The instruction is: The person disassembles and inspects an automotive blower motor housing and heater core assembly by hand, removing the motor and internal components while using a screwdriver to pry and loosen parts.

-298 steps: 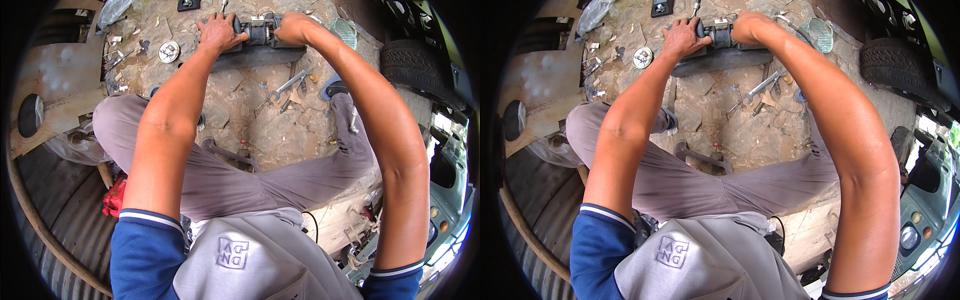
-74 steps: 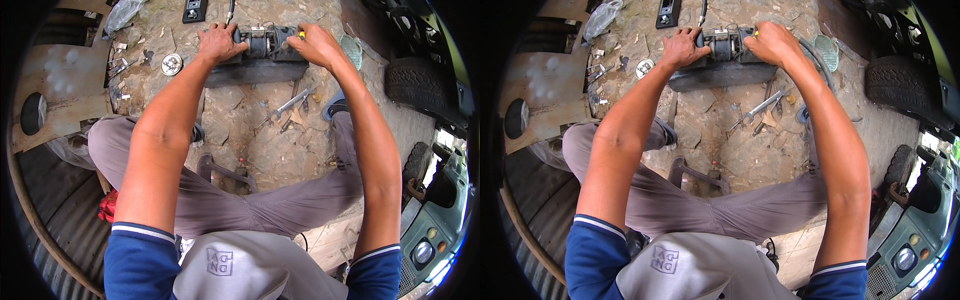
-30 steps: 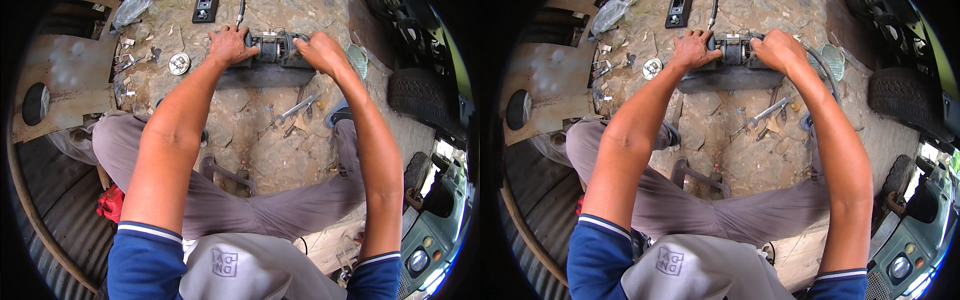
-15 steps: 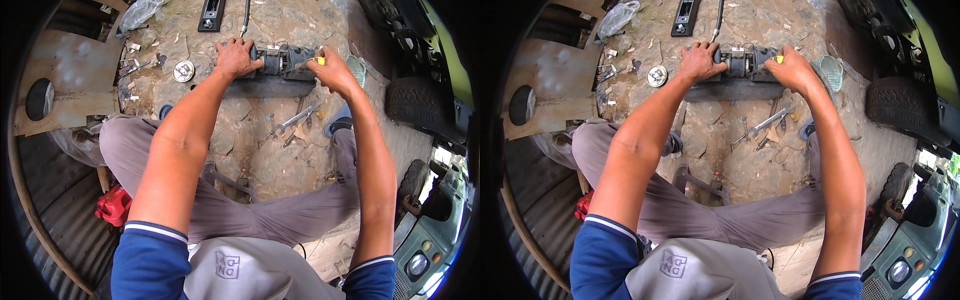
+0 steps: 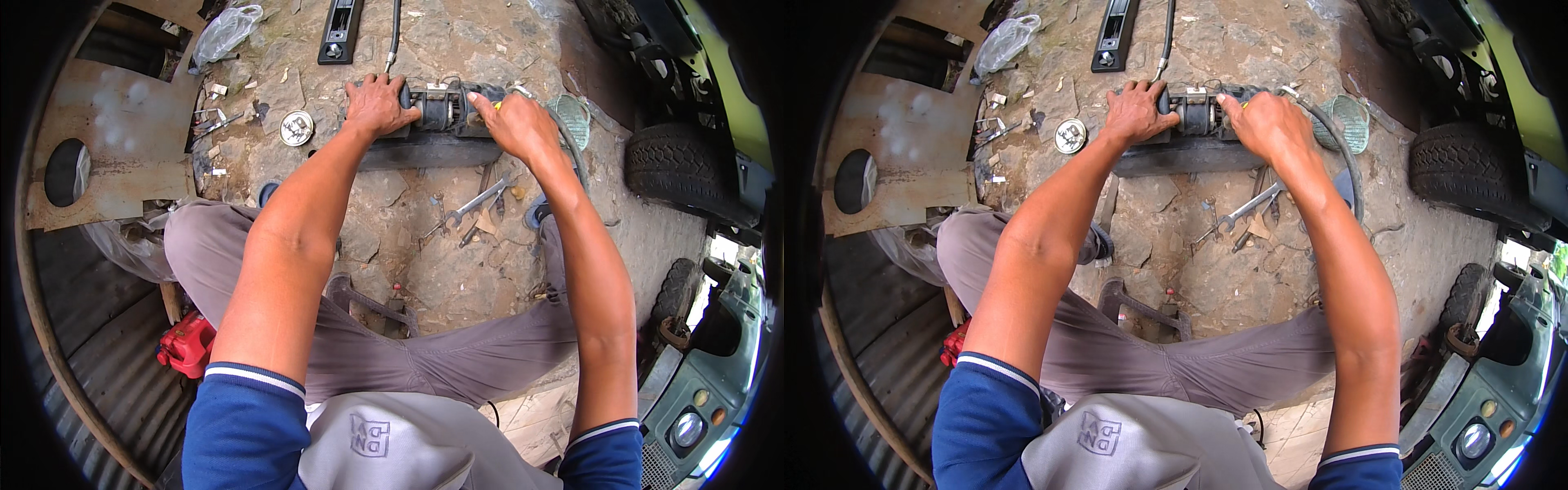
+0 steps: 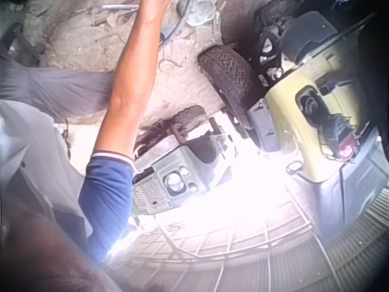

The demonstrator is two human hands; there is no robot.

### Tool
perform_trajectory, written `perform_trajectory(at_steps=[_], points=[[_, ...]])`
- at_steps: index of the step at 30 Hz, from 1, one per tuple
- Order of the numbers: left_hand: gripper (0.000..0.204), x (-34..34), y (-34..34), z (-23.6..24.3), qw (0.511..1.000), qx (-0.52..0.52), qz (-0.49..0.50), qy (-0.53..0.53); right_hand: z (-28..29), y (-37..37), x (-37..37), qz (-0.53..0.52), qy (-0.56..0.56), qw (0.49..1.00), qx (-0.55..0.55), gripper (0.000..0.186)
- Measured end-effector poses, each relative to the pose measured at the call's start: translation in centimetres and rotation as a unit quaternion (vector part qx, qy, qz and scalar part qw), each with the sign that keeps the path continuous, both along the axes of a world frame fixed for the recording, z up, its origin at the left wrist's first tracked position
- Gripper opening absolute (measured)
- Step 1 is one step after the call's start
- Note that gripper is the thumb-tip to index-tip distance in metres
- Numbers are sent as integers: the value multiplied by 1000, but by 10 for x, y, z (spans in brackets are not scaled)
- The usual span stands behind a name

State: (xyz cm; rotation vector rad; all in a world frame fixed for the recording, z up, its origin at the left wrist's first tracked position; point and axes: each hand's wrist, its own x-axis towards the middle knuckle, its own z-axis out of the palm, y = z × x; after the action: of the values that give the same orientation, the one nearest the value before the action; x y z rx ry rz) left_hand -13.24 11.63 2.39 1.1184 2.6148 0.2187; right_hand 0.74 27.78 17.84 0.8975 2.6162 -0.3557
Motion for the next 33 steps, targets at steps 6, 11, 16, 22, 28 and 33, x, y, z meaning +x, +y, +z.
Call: perform_trajectory(at_steps=[6,11,16,22,28,33], points=[[83,-2,3,1,1000,1,-1,-4,-7,13,-6,43,13,999,-16,70],[82,-3,4,3,1000,-4,-2,-7,0,11,-20,-14,-49,999,-10,61],[82,-4,5,0,1000,-3,1,-7,1,10,-25,-31,-46,998,-2,59],[82,-5,5,-2,1000,-6,-3,-2,0,14,-26,-15,-49,998,-30,55],[82,-6,6,-3,1000,-1,-7,4,-9,23,-24,28,-11,999,-43,56],[82,-8,7,-1,1000,-8,-10,-19,-1,25,-29,58,-69,995,-49,49]])
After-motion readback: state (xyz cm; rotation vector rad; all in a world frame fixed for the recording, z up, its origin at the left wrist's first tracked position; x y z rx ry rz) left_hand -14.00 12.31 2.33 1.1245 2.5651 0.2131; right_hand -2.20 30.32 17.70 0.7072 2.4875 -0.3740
